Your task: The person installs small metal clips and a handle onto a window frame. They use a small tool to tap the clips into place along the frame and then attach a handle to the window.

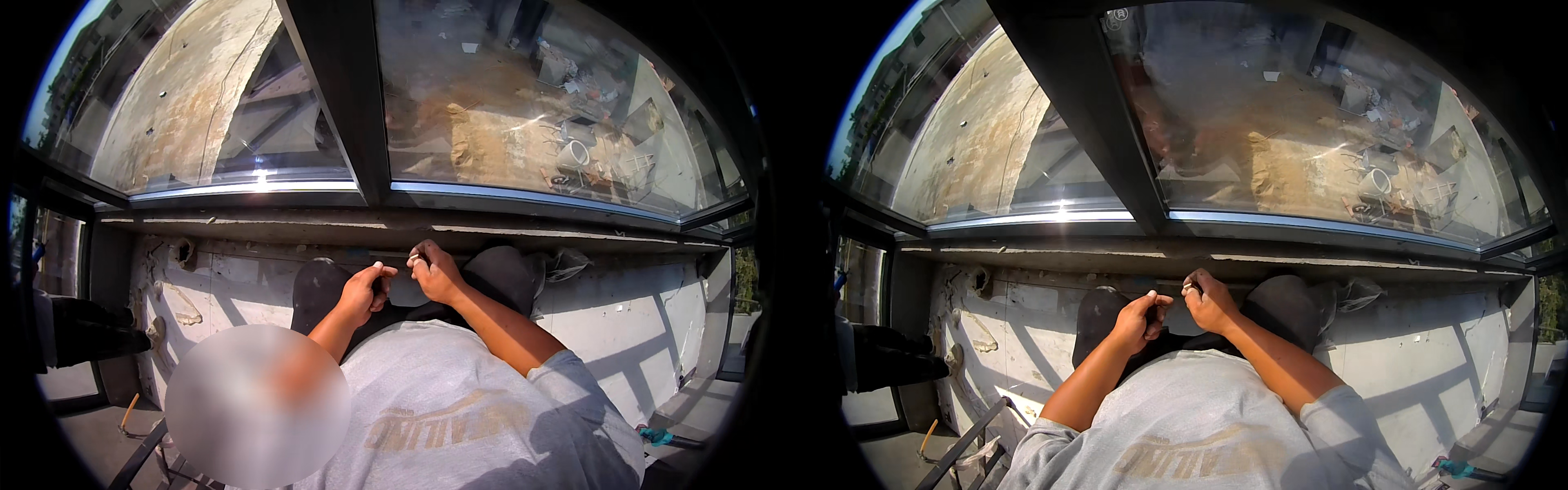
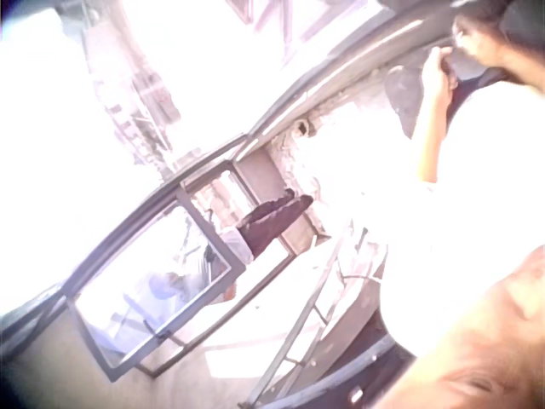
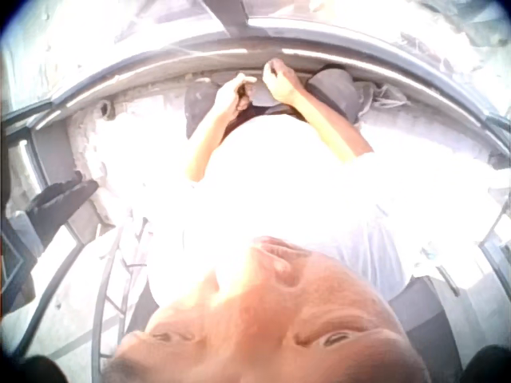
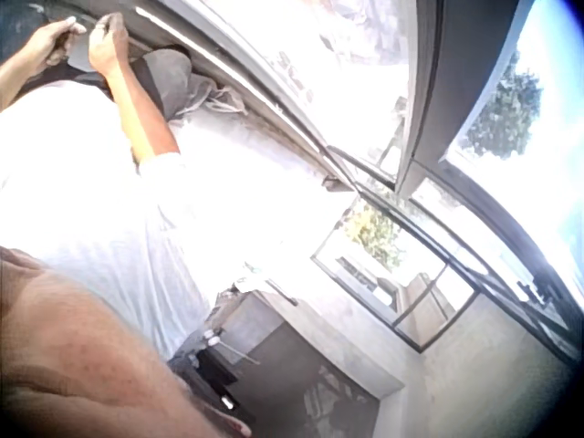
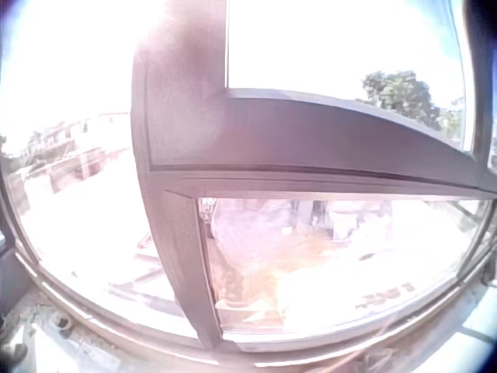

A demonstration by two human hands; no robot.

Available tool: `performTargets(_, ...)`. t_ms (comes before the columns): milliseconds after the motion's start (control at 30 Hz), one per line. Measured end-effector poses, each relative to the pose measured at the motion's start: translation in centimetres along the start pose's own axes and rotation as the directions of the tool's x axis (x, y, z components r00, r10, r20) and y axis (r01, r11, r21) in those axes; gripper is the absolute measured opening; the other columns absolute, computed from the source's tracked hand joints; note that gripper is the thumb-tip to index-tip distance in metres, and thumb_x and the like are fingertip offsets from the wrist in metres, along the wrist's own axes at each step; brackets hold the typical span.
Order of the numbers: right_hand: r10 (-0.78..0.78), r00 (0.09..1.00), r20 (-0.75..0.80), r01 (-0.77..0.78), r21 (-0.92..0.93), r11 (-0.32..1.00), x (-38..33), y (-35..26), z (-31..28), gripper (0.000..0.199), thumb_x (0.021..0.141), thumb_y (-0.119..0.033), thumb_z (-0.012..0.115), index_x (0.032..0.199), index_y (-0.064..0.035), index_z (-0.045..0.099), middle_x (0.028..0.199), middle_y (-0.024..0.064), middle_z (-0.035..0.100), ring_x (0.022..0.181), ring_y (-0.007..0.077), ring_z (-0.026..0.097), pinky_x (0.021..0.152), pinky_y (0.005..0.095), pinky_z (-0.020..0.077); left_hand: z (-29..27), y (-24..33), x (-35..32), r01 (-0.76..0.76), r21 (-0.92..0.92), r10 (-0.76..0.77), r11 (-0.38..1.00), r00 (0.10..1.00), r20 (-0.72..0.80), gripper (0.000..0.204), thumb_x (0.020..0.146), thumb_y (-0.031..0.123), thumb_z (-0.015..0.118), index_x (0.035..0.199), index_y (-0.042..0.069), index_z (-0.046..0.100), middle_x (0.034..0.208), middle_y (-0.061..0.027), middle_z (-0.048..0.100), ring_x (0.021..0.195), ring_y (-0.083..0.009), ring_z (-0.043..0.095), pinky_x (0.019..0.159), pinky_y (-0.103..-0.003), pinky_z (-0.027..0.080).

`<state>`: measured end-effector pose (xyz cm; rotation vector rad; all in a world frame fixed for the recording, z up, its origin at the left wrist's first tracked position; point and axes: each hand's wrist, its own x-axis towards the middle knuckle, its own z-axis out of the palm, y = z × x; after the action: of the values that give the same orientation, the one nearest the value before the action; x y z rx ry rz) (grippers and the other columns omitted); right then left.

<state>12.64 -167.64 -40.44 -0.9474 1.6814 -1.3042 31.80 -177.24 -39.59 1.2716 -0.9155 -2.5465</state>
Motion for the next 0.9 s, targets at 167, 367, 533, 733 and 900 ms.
performTargets(167,0.051,0.974,0.221,-0.028,-0.107,0.994,-2.0,-6.2,-0.3,0.024,0.085,-0.016,0.075,0.094,-0.0037,0.057,0.085,0.0122,0.065,0.073,0.0208,0.06,0.069,0.0353,0.0503,1.8,-0.1,-0.1,-0.06,0.01,0.059,0.998,0.993,0.101,0.049,0.109,0.049,0.045,0.128,0.005,0.059,0.077,-0.0019,0.056,0.049,-0.0091,0.038,0.044,-0.025,0.028)
performTargets(367,0.079,0.95,0.302,0.031,-0.345,0.938,-2.2,-5.8,-0.8,0.028,0.085,-0.021,0.074,0.104,-0.0005,0.069,0.093,0.0188,0.074,0.084,0.036,0.072,0.076,0.042,0.0554,4.9,0.3,-0.8,-0.171,0.264,0.169,0.949,0.985,0.031,0.059,0.108,0.059,0.041,0.131,0.008,0.059,0.088,-0.001,0.06,0.054,-0.0075,0.038,0.046,-0.025,0.028)
performTargets(533,0.057,0.972,0.23,-0.03,-0.116,0.993,-2.3,-5.0,-1.2,0.023,0.086,-0.018,0.074,0.098,-0.0001,0.065,0.085,0.013,0.073,0.078,0.026,0.071,0.073,0.0375,0.0546,4.4,0.6,-0.7,-0.194,0.231,0.159,0.953,0.974,0.164,0.049,0.109,0.052,0.045,0.118,0.007,0.063,0.08,-0.0015,0.058,0.054,-0.008,0.039,0.047,-0.025,0.029)
performTargets(733,0.091,0.98,0.178,-0.145,0.316,0.937,-1.9,-5.6,-3.0,0.016,0.092,-0.014,0.073,0.094,-0.0032,0.061,0.081,0.0041,0.071,0.074,0.0093,0.065,0.068,0.027,0.0522,5.9,2.8,-1.7,-0.242,0.17,0.207,0.955,0.958,0.199,0.027,0.108,0.032,0.056,0.103,0.007,0.063,0.079,-0.0031,0.061,0.055,-0.0085,0.044,0.048,-0.025,0.032)
performTargets(900,0.051,0.996,0.069,-0.079,0.519,0.851,-2.2,-10.0,-4.8,0.016,0.094,-0.011,0.073,0.105,-0.0033,0.066,0.085,0.0043,0.072,0.064,0.0045,0.058,0.054,0.0202,0.043,9.1,5.7,-2.1,-0.335,-0.033,0.334,0.942,0.918,0.213,0.017,0.105,0.024,0.063,0.1,0.008,0.061,0.079,-0.0034,0.062,0.056,-0.0079,0.046,0.05,-0.023,0.035)
